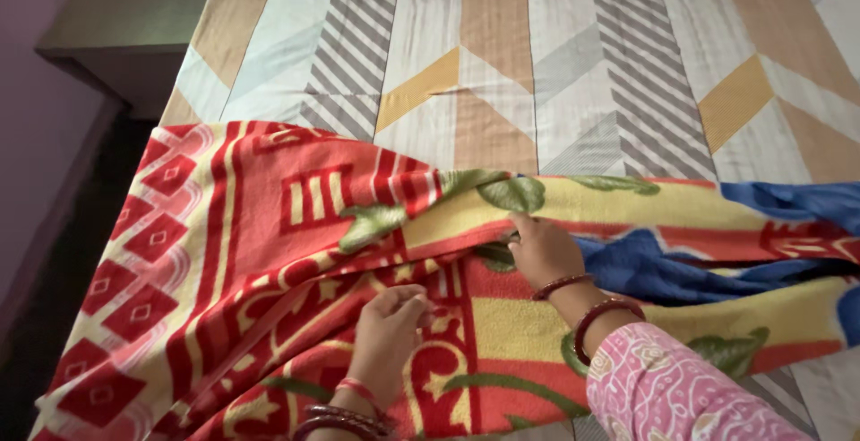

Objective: The person unfolds a colorful patterned blanket on a bed, smooths it out, and folds it into a compact rectangular shape. The person handles the blanket by hand, aligning edges and pressing folds to create a neat stack.

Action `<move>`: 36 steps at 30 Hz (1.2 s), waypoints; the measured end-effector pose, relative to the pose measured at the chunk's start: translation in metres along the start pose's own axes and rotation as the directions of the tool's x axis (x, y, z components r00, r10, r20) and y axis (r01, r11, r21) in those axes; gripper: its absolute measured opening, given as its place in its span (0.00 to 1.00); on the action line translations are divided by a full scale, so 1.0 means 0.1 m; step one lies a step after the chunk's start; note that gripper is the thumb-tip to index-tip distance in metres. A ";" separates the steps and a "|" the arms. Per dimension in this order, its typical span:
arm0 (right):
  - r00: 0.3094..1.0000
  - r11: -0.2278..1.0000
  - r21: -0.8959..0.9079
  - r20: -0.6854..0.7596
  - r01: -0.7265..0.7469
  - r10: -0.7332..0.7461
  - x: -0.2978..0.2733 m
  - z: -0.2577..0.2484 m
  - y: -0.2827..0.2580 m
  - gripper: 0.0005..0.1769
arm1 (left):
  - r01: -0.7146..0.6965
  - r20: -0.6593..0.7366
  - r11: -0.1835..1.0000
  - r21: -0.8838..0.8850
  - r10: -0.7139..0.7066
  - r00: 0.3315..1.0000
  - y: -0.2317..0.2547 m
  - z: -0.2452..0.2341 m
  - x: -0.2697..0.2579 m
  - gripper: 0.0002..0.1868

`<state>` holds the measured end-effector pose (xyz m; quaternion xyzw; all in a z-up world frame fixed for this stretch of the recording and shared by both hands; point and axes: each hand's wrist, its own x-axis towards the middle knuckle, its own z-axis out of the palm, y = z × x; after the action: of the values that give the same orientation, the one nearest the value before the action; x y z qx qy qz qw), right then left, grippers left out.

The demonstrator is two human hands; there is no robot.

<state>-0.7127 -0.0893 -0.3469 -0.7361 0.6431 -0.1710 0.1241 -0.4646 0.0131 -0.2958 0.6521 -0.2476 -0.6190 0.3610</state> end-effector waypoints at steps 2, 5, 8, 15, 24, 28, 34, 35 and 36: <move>0.996 0.999 0.006 0.074 -0.040 0.040 -0.01 0.05 -0.04 0.29 | -0.041 0.026 0.999 0.008 0.041 0.999 -0.05 0.02 -0.04 0.13; 0.992 0.999 0.006 0.118 0.031 -0.032 0.02 0.17 -0.06 0.34 | -0.064 0.032 0.998 0.016 0.064 0.997 -0.04 -0.02 -0.07 0.12; 0.977 0.996 -0.074 0.204 -0.045 0.059 0.11 0.26 -0.02 0.19 | -0.010 0.006 1.000 -0.006 0.010 1.000 0.04 -0.14 -0.05 0.11; 0.995 0.999 -0.047 0.102 -0.008 0.012 0.15 0.38 0.17 0.16 | -0.005 -0.054 0.994 -0.105 -0.001 0.999 0.01 -0.24 -0.02 0.10; 0.804 0.194 0.853 0.347 -0.484 0.483 0.20 0.82 0.23 0.22 | -0.053 0.012 0.996 -0.067 0.054 0.998 -0.10 -0.09 -0.08 0.10; 0.724 -0.218 0.881 0.470 -0.419 0.505 0.25 0.73 0.24 0.08 | 0.018 -0.064 0.997 -0.078 -0.023 0.998 0.02 -0.16 -0.06 0.11; 0.718 -0.260 0.923 0.384 -0.283 0.580 0.19 0.19 0.00 0.06 | -0.033 0.008 0.979 -0.200 0.036 0.999 0.05 -0.06 -0.14 0.14; 0.745 -0.251 0.938 0.344 -0.240 0.572 0.12 0.07 -0.05 0.07 | 0.017 -0.016 0.985 -0.173 -0.020 1.000 0.06 -0.03 -0.17 0.14; 0.767 -0.243 0.950 0.304 -0.197 0.565 0.03 -0.06 -0.11 0.09 | 0.072 -0.041 0.987 -0.146 -0.079 0.996 0.06 -0.01 -0.20 0.15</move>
<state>-0.7052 -0.0900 -0.3369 -0.1277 0.5124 -0.6219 0.5783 -0.4656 0.0251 -0.2782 0.6474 -0.1691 -0.6332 0.3891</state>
